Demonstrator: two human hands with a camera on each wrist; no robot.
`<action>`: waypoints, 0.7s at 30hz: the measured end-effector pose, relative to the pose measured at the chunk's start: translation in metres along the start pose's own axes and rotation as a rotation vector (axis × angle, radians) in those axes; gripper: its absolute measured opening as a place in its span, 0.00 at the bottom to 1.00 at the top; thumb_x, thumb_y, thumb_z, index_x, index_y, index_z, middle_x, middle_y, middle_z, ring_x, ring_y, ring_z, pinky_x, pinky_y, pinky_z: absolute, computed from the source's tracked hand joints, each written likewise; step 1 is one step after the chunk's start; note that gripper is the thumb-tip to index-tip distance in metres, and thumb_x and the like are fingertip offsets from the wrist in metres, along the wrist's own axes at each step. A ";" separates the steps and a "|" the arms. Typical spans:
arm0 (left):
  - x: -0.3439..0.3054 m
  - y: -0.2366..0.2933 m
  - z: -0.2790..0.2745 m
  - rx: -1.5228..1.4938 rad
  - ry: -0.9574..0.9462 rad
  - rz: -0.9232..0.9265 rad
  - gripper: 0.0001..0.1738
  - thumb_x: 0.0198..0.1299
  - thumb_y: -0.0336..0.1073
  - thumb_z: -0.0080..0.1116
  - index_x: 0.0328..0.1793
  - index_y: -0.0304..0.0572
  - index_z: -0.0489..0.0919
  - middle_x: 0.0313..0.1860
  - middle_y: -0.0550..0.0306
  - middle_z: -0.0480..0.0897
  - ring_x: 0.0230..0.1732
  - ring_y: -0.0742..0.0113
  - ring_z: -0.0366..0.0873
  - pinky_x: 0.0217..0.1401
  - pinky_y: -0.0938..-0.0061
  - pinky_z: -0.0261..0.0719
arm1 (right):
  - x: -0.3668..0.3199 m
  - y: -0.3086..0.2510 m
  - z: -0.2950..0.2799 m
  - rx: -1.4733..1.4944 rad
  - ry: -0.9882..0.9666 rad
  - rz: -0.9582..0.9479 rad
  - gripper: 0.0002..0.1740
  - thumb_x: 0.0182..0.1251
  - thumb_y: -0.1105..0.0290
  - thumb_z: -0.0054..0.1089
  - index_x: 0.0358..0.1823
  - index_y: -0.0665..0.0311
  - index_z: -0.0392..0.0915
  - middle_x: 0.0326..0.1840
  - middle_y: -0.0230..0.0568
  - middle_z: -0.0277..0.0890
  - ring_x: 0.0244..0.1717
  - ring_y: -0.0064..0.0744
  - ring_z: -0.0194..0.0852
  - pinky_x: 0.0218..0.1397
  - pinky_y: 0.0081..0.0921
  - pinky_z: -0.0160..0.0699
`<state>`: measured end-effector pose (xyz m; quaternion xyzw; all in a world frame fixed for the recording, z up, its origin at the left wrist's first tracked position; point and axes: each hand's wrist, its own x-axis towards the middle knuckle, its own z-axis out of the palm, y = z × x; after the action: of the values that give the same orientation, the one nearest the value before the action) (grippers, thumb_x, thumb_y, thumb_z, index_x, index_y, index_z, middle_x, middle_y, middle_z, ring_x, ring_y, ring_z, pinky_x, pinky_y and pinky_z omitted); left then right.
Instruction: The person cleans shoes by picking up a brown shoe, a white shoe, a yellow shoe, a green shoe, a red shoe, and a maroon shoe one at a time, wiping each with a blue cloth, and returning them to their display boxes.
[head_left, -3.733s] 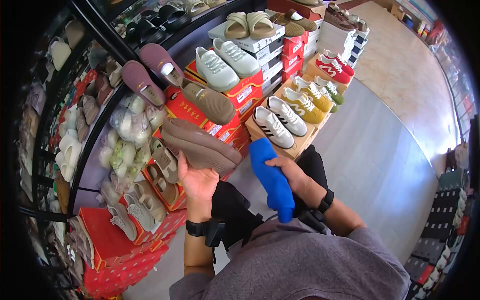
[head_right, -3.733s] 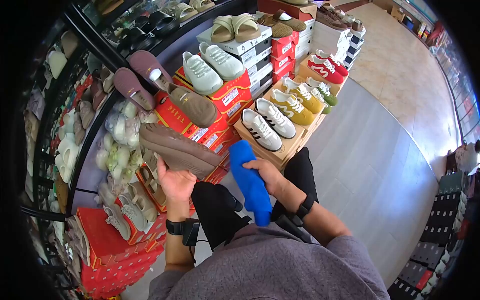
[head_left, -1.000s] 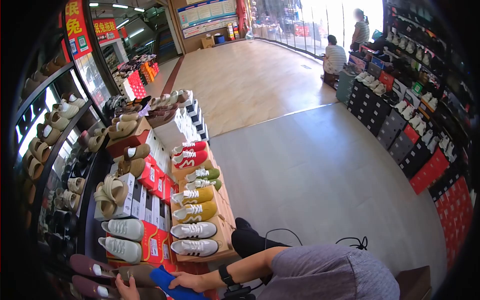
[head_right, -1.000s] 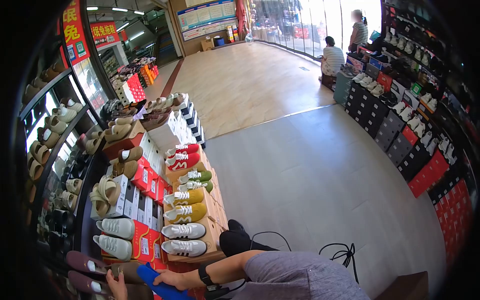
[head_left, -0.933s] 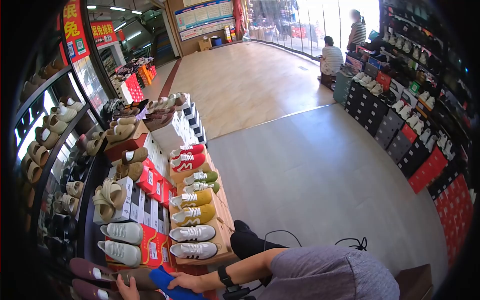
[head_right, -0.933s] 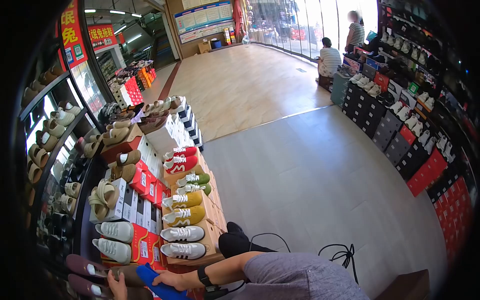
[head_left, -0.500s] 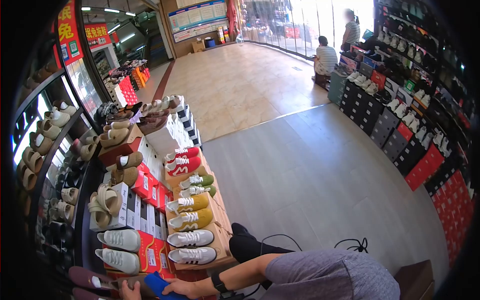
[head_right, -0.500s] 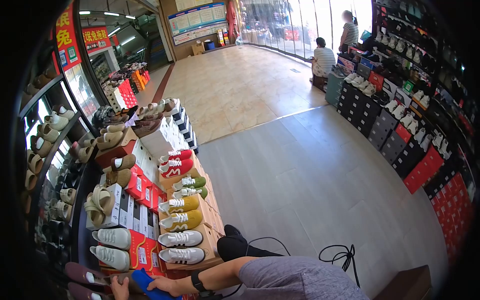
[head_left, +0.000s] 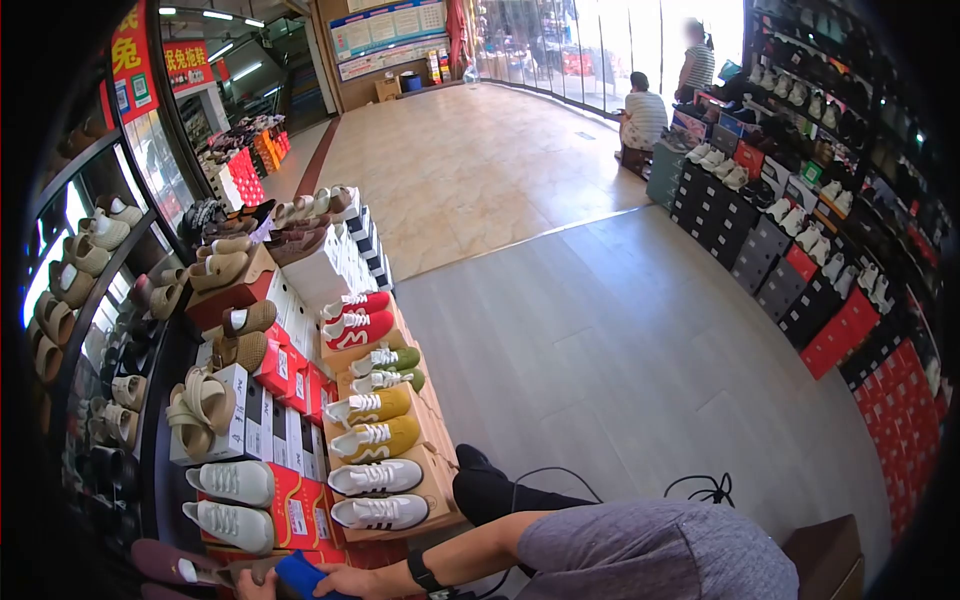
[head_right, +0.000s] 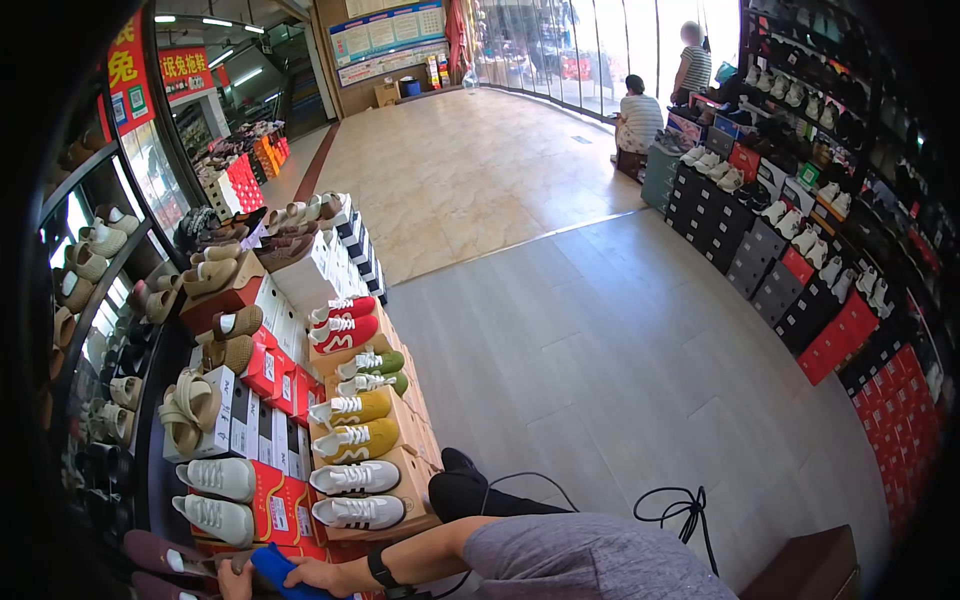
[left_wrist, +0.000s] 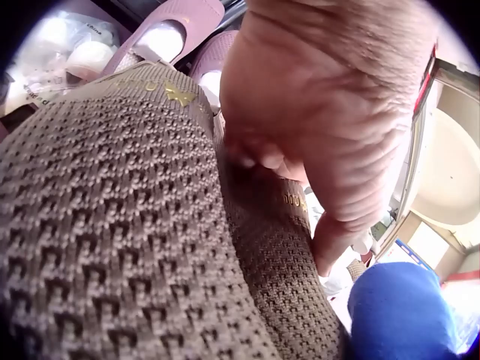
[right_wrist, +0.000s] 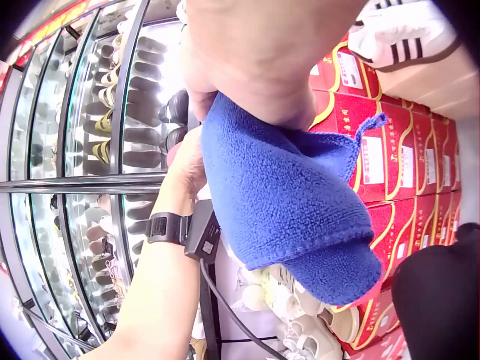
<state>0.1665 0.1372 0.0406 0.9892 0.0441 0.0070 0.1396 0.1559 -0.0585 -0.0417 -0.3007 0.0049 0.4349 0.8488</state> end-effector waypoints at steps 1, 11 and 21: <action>-0.003 0.006 -0.002 0.028 0.018 -0.012 0.24 0.55 0.50 0.60 0.37 0.30 0.76 0.31 0.36 0.77 0.35 0.44 0.72 0.44 0.60 0.70 | 0.000 -0.001 0.001 0.006 -0.014 0.022 0.20 0.54 0.74 0.56 0.51 0.60 0.72 0.37 0.45 0.77 0.33 0.40 0.78 0.36 0.41 0.80; -0.064 0.082 -0.045 0.225 0.373 0.118 0.26 0.52 0.51 0.63 0.42 0.32 0.77 0.40 0.37 0.77 0.47 0.42 0.72 0.51 0.57 0.68 | -0.066 -0.022 0.009 -0.279 -0.294 -0.157 0.29 0.53 0.75 0.59 0.60 0.61 0.67 0.45 0.39 0.75 0.42 0.30 0.75 0.43 0.32 0.78; -0.123 0.131 -0.044 0.335 0.505 0.097 0.30 0.52 0.55 0.62 0.48 0.35 0.76 0.45 0.40 0.77 0.48 0.42 0.72 0.51 0.53 0.68 | -0.116 -0.018 -0.005 -0.547 -0.343 -0.412 0.32 0.51 0.69 0.64 0.59 0.68 0.66 0.50 0.41 0.72 0.52 0.30 0.69 0.55 0.28 0.69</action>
<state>0.0537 0.0124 0.1189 0.9664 0.0307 0.2519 -0.0413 0.0990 -0.1544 -0.0056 -0.4336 -0.3140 0.2844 0.7953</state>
